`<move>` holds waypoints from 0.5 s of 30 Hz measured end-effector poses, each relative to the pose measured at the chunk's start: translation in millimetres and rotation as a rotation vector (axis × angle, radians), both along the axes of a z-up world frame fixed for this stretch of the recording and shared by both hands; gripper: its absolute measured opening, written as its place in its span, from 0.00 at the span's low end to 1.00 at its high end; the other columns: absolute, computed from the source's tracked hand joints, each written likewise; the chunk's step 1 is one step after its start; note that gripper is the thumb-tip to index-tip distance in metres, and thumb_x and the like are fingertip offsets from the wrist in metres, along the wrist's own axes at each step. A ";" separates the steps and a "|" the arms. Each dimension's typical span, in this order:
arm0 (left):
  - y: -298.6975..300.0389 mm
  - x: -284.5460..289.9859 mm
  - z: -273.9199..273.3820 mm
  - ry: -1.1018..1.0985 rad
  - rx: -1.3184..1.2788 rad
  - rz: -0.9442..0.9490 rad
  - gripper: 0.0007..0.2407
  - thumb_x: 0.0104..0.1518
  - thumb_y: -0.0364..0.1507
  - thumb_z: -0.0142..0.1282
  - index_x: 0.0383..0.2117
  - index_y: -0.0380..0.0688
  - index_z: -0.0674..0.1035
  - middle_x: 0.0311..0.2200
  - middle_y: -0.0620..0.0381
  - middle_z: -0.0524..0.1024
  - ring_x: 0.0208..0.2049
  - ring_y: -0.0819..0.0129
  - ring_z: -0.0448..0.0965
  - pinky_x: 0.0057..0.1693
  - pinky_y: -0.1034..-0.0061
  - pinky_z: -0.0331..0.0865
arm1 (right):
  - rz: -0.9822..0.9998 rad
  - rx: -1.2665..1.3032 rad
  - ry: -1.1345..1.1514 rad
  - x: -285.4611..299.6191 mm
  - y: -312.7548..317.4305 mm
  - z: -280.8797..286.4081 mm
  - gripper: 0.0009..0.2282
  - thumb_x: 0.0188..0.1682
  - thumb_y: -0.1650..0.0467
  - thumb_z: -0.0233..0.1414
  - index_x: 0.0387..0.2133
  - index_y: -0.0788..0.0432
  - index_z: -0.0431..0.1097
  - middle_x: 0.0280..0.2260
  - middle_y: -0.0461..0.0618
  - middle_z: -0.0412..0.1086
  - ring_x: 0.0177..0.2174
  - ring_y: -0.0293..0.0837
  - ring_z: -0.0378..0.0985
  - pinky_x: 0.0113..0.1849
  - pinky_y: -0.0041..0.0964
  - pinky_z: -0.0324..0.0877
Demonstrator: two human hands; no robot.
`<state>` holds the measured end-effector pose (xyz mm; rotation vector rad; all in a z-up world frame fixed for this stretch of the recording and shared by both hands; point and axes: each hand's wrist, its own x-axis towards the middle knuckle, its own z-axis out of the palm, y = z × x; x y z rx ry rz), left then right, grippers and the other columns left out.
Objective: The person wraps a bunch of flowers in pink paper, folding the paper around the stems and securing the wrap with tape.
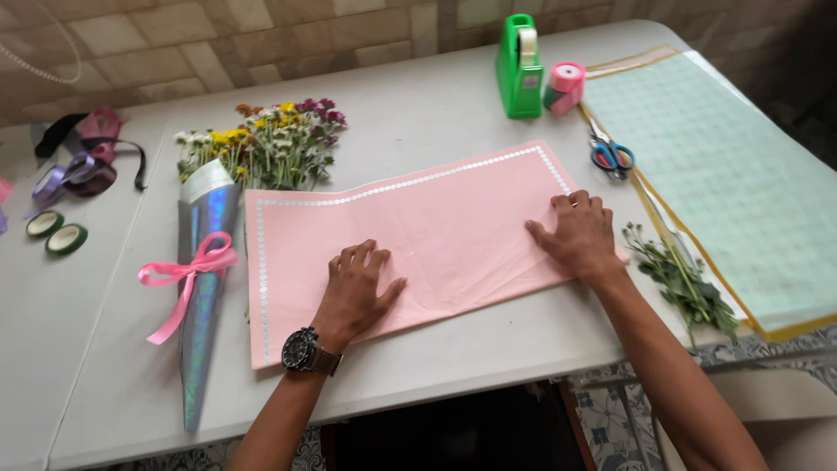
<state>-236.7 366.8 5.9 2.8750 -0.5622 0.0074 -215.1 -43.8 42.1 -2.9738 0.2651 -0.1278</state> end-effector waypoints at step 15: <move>-63.4 32.5 11.0 0.018 -0.040 -0.008 0.40 0.62 0.64 0.53 0.68 0.43 0.71 0.73 0.37 0.65 0.77 0.39 0.61 0.78 0.45 0.56 | -0.264 -0.027 0.085 27.9 3.4 18.9 0.52 0.54 0.31 0.49 0.72 0.64 0.68 0.65 0.70 0.69 0.64 0.73 0.72 0.63 0.63 0.64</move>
